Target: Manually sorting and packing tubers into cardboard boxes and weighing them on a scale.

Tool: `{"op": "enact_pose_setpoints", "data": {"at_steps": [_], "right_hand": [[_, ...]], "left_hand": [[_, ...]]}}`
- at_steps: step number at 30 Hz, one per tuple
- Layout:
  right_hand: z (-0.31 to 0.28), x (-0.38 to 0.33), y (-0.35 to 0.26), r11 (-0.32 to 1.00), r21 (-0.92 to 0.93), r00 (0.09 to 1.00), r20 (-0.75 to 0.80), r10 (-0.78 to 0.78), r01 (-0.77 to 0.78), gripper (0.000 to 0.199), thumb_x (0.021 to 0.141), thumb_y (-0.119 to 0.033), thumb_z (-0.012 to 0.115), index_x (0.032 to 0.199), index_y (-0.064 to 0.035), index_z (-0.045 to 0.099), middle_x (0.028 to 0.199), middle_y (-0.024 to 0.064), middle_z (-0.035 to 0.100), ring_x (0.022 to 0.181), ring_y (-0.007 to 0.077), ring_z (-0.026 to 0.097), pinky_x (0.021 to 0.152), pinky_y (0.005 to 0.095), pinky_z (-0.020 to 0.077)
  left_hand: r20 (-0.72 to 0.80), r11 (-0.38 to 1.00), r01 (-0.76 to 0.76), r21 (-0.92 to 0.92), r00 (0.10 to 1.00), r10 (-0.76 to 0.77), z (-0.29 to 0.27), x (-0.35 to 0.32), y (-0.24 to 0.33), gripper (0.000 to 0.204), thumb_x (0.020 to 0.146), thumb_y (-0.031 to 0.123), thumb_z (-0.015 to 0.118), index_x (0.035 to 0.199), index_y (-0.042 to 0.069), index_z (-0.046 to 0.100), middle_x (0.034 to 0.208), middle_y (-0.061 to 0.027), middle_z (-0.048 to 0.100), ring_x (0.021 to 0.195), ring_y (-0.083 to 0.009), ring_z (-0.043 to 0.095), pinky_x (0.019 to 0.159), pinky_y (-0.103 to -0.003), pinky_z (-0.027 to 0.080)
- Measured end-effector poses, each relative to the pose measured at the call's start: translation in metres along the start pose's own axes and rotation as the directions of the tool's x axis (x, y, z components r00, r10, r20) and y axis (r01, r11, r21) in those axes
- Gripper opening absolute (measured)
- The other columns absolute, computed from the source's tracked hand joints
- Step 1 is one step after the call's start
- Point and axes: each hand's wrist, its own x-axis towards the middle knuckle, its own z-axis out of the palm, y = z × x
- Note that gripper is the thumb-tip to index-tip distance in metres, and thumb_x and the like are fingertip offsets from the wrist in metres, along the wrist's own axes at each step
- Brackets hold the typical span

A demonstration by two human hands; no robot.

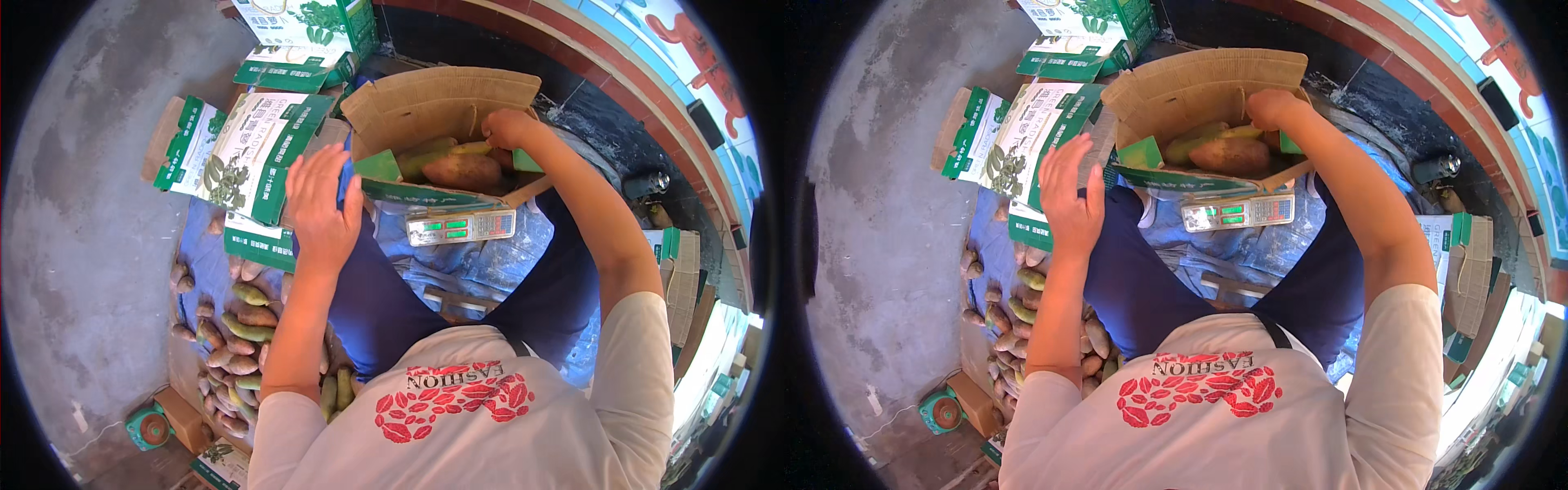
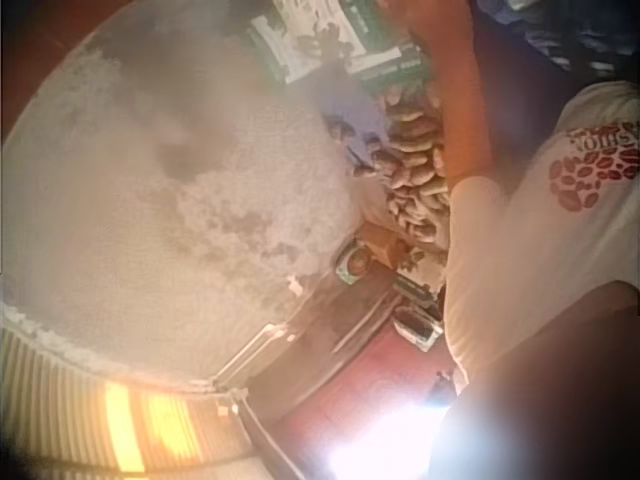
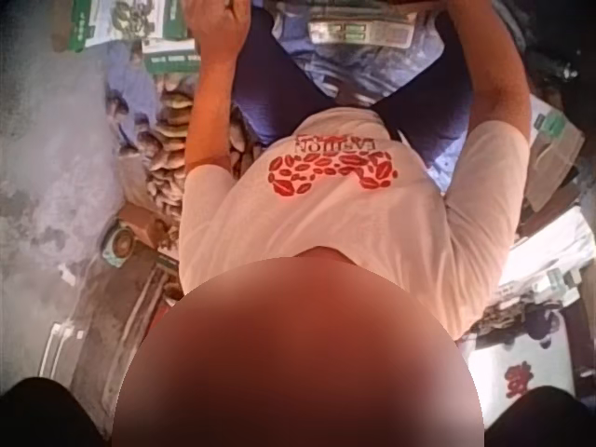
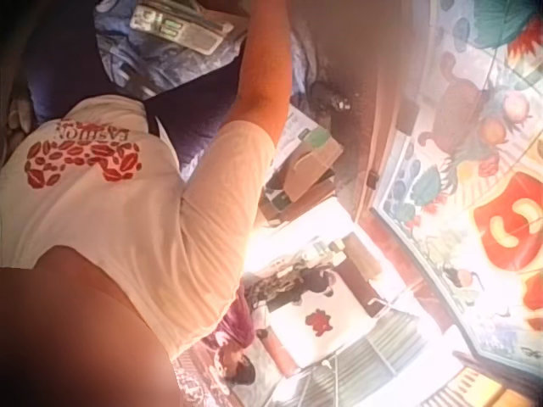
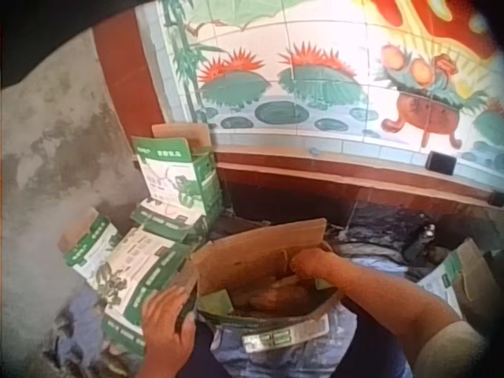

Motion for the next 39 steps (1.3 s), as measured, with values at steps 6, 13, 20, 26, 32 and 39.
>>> {"op": "enact_pose_setpoints", "data": {"at_steps": [6,13,20,26,32,39], "right_hand": [[0.023,0.041,-0.004,1.000,-0.023,0.967,0.252,0.020,-0.015,0.027,0.073,-0.014,0.058,0.099,-0.0084,0.065,0.099,0.0152,0.063,0.097,0.0311,0.058,0.081,0.0399,0.0463],[0.062,0.045,0.015,0.993,0.119,0.954,0.297,-0.027,-0.009,0.048,0.076,-0.026,0.059,0.120,-0.0076,0.053,0.117,0.0186,0.054,0.106,0.0340,0.053,0.090,0.0379,0.0424],[0.049,0.041,-0.004,0.951,0.295,0.967,0.254,0.019,-0.096,0.053,0.075,-0.040,0.063,0.112,-0.0036,0.057,0.111,0.0194,0.057,0.104,0.0349,0.052,0.090,0.0387,0.0406],[0.044,0.025,-0.020,0.962,0.267,0.995,0.099,0.024,-0.049,0.053,0.077,-0.045,0.059,0.107,-0.0010,0.059,0.108,0.0199,0.058,0.105,0.0323,0.052,0.091,0.0384,0.0397],[-0.008,0.011,-0.053,0.975,0.224,0.994,-0.100,0.035,-0.012,0.048,0.077,-0.045,0.058,0.096,-0.0003,0.061,0.098,0.0188,0.061,0.097,0.0341,0.056,0.085,0.0405,0.0428],[-0.064,-0.050,-0.041,0.952,0.307,0.915,-0.384,0.122,0.002,0.046,0.078,-0.044,0.058,0.087,0.0009,0.061,0.087,0.0188,0.061,0.085,0.0325,0.058,0.075,0.0393,0.0445]], "left_hand": [[0.013,1.000,0.019,0.011,1.000,-0.019,-0.005,-0.002,-0.005,0.025,0.078,0.013,0.059,0.100,0.002,0.058,0.104,-0.0112,0.060,0.100,-0.0263,0.056,0.095,-0.045,0.033],[0.033,0.999,0.051,-0.014,0.998,-0.050,-0.010,0.000,-0.007,0.022,0.078,0.011,0.057,0.098,0.002,0.058,0.102,-0.0099,0.062,0.101,-0.0269,0.055,0.096,-0.043,0.033],[0.029,0.998,0.057,-0.018,0.998,-0.057,-0.011,-0.002,-0.010,0.020,0.078,0.011,0.057,0.096,0.002,0.059,0.100,-0.0091,0.062,0.099,-0.0270,0.056,0.095,-0.044,0.034],[-0.006,0.999,0.034,-0.033,0.999,-0.035,-0.004,-0.001,-0.010,0.022,0.074,0.012,0.061,0.094,0.003,0.060,0.096,-0.0091,0.063,0.097,-0.0257,0.057,0.094,-0.043,0.033],[-0.025,1.000,0.014,-0.004,1.000,-0.014,-0.001,0.000,-0.009,0.021,0.073,0.011,0.062,0.092,0.004,0.060,0.094,-0.0084,0.063,0.095,-0.0254,0.057,0.094,-0.043,0.034],[-0.047,1.000,-0.002,0.011,0.999,0.002,0.005,0.002,-0.008,0.026,0.071,0.013,0.064,0.095,0.004,0.059,0.095,-0.0087,0.062,0.095,-0.0254,0.057,0.093,-0.043,0.034]]}}
